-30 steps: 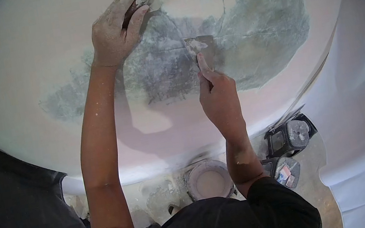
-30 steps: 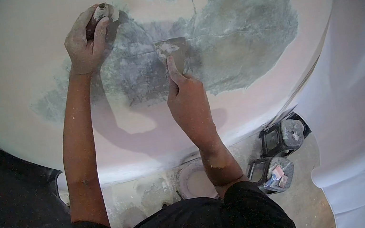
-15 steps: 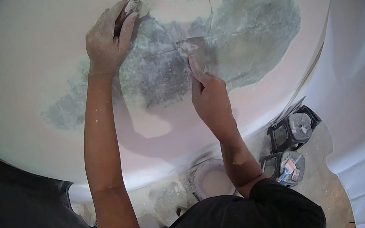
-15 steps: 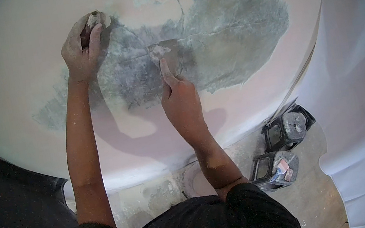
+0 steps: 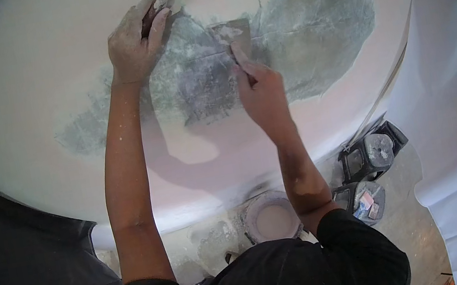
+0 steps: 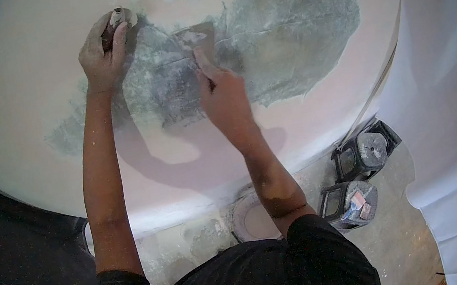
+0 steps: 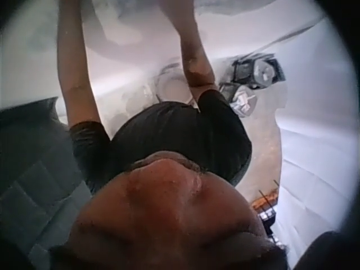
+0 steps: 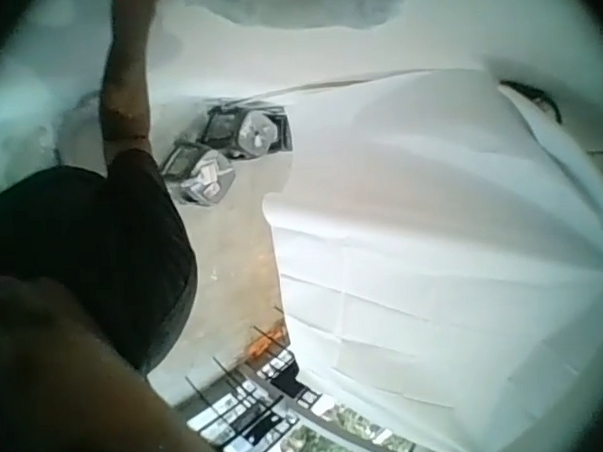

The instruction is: Plastering or scraping a section of a wall with a putty knife.

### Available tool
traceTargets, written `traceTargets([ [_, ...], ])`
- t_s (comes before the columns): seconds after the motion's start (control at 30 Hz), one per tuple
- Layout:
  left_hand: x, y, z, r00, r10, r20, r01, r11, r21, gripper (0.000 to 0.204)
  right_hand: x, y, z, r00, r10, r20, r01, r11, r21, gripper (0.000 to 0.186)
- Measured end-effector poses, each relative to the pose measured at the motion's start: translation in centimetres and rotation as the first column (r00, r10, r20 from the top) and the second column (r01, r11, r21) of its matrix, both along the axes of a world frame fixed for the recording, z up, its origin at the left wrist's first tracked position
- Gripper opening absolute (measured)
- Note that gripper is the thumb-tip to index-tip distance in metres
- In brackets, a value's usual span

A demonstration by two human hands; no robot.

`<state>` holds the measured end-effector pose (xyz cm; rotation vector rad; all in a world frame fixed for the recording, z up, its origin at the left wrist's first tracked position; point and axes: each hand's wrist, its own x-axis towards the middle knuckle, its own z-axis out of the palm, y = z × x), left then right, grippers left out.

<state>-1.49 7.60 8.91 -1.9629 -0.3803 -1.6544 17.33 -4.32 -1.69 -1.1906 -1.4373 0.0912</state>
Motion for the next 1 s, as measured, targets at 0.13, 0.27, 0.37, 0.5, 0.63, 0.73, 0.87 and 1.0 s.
traceTargets([
  [0.13, 0.1, -0.2, -0.1, 1.000, 0.017, 0.016, -0.017, 1.000, 0.010, 0.027, 0.9, -2.3, -2.3, 0.986, 0.092, -0.136, -0.110, 0.986, -0.127, 0.049],
  [0.27, 1.4, -1.3, -2.5, 0.999, -0.041, 0.010, 0.042, 0.988, -0.149, 0.035, 2.2, -4.7, -6.3, 0.969, 0.126, -0.214, -0.190, 0.931, -0.311, 0.047],
  [0.37, 3.3, -5.2, -10.6, 0.911, -0.089, 0.403, 0.357, 0.660, -0.661, 0.032, 3.5, -4.7, -10.5, 0.986, 0.028, -0.164, -0.082, 0.940, -0.332, 0.053],
  [0.5, 3.4, -12.0, -23.2, 0.779, -0.167, 0.604, 0.620, 0.059, -0.782, 0.032, 4.0, -6.6, -12.3, 0.999, 0.010, -0.043, -0.024, 0.941, -0.338, 0.059],
  [0.63, 2.4, -17.5, -28.7, 0.378, 0.038, 0.925, 0.802, -0.512, -0.306, 0.028, 2.8, -10.8, -13.1, 0.970, 0.213, -0.113, -0.241, 0.884, -0.401, 0.063],
  [0.73, -0.4, -21.6, -33.2, 0.315, 0.235, 0.919, 0.777, -0.620, -0.108, 0.056, 2.6, -15.1, -13.2, 0.931, 0.347, -0.110, -0.355, 0.799, -0.485, 0.060],
  [0.87, -4.9, -24.8, -37.4, 0.300, 0.197, 0.933, 0.634, -0.772, -0.041, 0.064, 4.6, -18.0, -17.3, 0.961, 0.268, -0.069, -0.238, 0.672, -0.701, 0.058],
  [1.0, -6.1, -27.1, -36.4, 0.281, 0.365, 0.888, 0.670, -0.736, 0.091, 0.069, 4.9, -19.5, -17.9, 0.969, 0.249, 0.013, -0.173, 0.711, -0.682, 0.060],
])
